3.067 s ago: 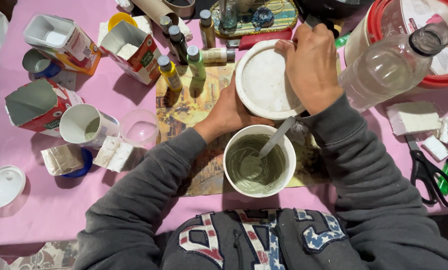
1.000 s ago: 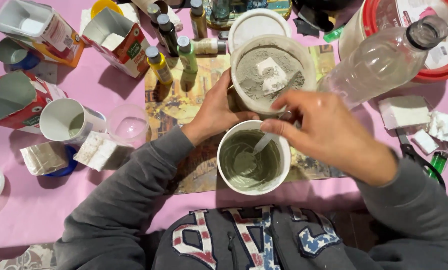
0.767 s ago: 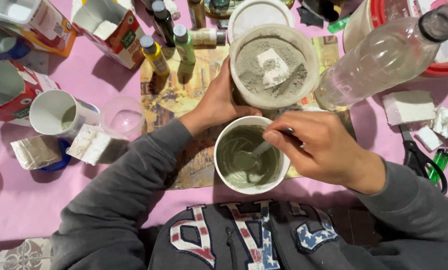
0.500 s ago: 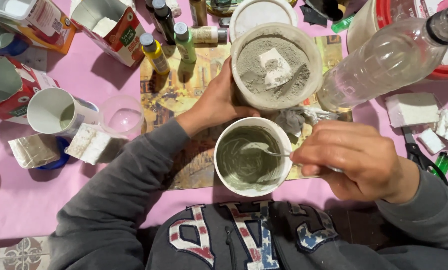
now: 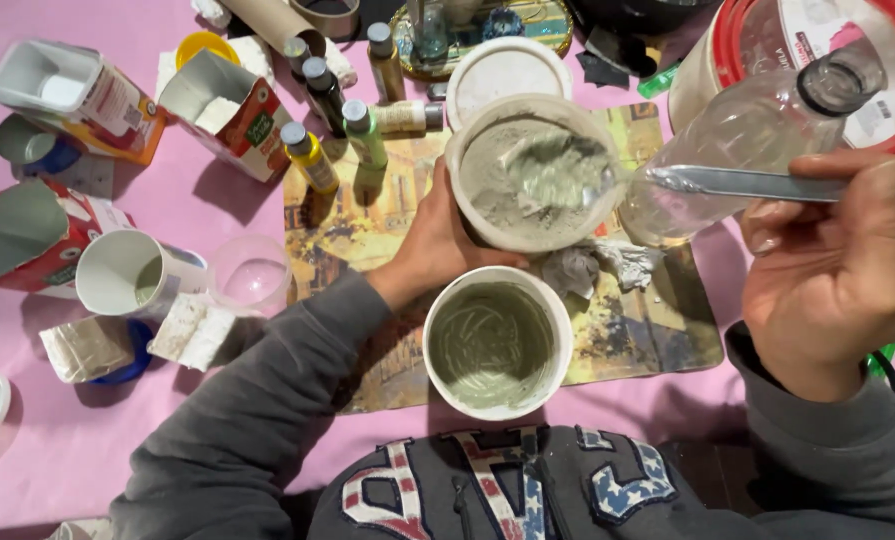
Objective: Mixing a gray paste with white powder and liquid in a container using a spoon.
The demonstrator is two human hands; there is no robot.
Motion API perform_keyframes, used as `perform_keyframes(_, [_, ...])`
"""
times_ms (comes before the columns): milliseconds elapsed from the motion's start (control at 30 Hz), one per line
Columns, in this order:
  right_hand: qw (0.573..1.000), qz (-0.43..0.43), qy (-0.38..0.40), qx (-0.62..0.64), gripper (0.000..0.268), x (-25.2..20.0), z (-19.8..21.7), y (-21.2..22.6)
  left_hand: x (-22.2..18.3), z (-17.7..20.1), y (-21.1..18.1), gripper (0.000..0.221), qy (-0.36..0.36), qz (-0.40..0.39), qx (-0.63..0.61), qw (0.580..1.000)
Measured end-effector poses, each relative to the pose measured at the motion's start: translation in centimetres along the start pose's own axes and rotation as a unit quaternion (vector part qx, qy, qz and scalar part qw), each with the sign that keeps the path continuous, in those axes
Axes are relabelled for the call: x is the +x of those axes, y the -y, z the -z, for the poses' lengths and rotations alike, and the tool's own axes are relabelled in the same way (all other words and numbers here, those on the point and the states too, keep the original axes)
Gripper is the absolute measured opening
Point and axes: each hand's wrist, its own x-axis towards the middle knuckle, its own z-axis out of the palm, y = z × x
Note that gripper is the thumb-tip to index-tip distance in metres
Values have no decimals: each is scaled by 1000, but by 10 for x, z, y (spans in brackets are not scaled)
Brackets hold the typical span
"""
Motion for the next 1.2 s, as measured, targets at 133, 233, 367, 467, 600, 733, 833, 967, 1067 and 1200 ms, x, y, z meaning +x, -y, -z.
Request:
perform_keyframes(133, [999, 51, -10, -16, 19, -4, -8, -12, -7, -8, -16, 127, -40, 5, -17, 999])
perform_keyframes(233, [992, 90, 11, -88, 19, -12, -24, -13, -4, -4, -13, 136, -27, 1, 48, 998])
perform_keyframes(367, [965, 129, 72, -217, 21, -28, -28, -9, -5, 3, -1, 137, -5, -62, -68, 996])
perform_keyframes(467, [907, 219, 160, -321, 19, -30, -25, -21, -4, 6, -6, 135, -3, -49, -20, 999])
perform_keyframes(600, [872, 278, 250, -317, 17, -28, -33, -23, -5, 7, -3, 123, 6, -10, 26, 1000])
perform_keyframes(733, [848, 296, 284, -335, 18, -28, -40, -22, -5, 6, -2, 121, 5, -16, 22, 1000])
perform_keyframes(833, [844, 293, 286, -345, 18, -29, -45, -23, -7, 4, 3, 122, 0, -11, 3, 1000])
perform_keyframes(967, [849, 272, 276, -358, 18, -35, -46, -23, -6, 4, 2, 123, -4, -17, 30, 999])
perform_keyframes(1067, [857, 254, 259, -365, 16, -42, -49, -23, -6, 4, 2, 124, -6, -28, 40, 999])
perform_keyframes(1200, [886, 199, 210, -363, 13, -52, -53, -22, -7, 4, -2, 124, -5, -27, 28, 999])
